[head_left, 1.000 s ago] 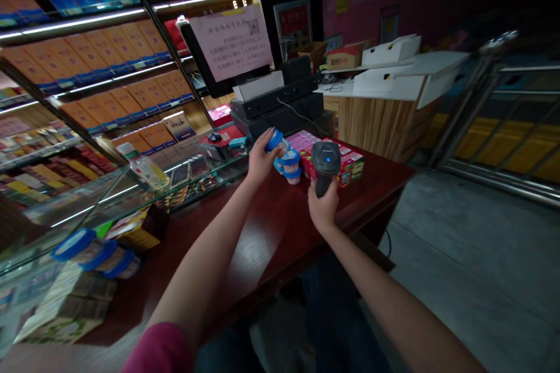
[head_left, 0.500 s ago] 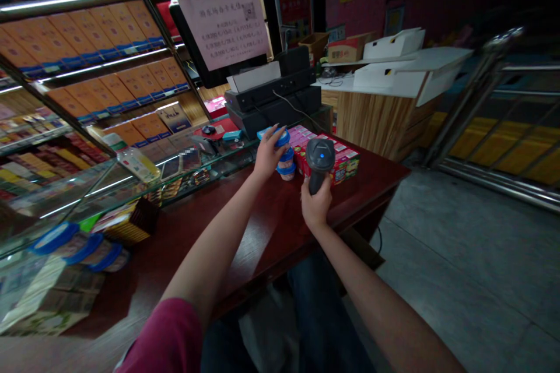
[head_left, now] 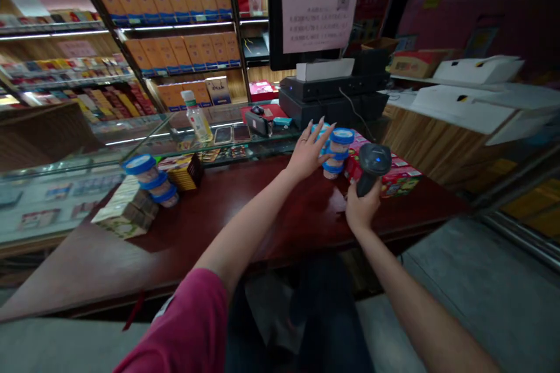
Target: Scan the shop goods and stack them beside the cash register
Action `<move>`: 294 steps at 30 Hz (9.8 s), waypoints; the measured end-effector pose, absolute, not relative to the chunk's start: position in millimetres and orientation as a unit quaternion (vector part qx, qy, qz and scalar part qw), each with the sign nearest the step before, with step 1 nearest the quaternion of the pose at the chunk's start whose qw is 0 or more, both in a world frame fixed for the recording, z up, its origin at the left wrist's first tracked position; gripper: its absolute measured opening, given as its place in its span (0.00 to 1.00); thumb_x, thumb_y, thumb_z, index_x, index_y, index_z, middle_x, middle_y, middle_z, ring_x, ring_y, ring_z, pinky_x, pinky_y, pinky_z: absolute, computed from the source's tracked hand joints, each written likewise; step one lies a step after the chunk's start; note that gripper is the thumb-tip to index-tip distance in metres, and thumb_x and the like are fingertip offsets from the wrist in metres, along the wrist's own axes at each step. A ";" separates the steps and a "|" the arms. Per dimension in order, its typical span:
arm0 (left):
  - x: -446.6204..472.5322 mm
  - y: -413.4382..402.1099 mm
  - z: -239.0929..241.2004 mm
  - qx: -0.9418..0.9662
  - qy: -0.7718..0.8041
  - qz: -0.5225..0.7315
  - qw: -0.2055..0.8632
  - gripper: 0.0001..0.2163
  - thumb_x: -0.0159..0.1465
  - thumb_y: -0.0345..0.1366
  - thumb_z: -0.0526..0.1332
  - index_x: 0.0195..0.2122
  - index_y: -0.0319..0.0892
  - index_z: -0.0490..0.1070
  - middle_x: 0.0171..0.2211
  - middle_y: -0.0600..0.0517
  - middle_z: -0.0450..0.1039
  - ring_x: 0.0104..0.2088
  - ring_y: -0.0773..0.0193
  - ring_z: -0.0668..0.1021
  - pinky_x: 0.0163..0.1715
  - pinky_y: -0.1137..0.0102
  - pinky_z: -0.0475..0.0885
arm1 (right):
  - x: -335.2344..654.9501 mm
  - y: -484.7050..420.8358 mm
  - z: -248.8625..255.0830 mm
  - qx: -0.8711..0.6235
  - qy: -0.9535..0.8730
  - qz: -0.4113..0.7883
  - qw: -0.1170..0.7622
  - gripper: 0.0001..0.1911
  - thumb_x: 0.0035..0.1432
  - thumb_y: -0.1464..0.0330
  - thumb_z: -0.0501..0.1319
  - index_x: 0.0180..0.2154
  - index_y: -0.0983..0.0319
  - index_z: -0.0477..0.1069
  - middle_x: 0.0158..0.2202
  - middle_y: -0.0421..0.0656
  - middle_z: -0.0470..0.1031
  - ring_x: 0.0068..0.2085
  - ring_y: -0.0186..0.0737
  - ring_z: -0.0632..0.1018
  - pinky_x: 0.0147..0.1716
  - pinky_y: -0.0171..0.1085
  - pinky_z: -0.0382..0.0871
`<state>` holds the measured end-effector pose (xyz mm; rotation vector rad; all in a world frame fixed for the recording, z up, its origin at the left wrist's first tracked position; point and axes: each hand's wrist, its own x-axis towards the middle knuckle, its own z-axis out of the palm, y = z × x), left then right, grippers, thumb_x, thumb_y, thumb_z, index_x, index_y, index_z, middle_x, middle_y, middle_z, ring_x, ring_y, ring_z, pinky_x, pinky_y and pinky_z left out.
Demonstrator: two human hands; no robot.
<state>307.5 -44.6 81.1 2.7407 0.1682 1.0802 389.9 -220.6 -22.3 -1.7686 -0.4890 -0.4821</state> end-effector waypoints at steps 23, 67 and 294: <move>-126.9 87.6 70.4 0.696 0.539 0.470 0.064 0.33 0.59 0.41 0.72 0.67 0.52 0.68 0.64 0.40 0.72 0.68 0.37 0.68 0.68 0.37 0.49 | 106.5 -69.7 -8.4 -0.548 -0.512 0.278 0.600 0.20 0.54 0.54 0.67 0.41 0.60 0.70 0.29 0.38 0.74 0.19 0.34 0.70 0.21 0.38 0.66; 82.0 56.3 -27.8 0.419 0.302 0.525 0.677 0.16 0.69 0.44 0.66 0.55 0.43 0.75 0.51 0.45 0.81 0.47 0.60 0.83 0.53 0.63 0.78 | 227.0 -109.5 -9.2 -0.472 -0.451 0.436 0.619 0.22 0.57 0.54 0.70 0.46 0.59 0.69 0.21 0.29 0.66 0.14 0.28 0.64 0.12 0.31 0.61; 63.0 104.7 -32.2 0.681 0.464 0.479 0.303 0.20 0.62 0.22 0.60 0.54 0.44 0.69 0.55 0.43 0.79 0.59 0.56 0.79 0.61 0.62 0.70 | 215.7 -81.7 -3.2 -0.423 -0.288 0.485 0.710 0.25 0.49 0.55 0.74 0.44 0.61 0.73 0.23 0.33 0.74 0.16 0.29 0.69 0.14 0.30 0.66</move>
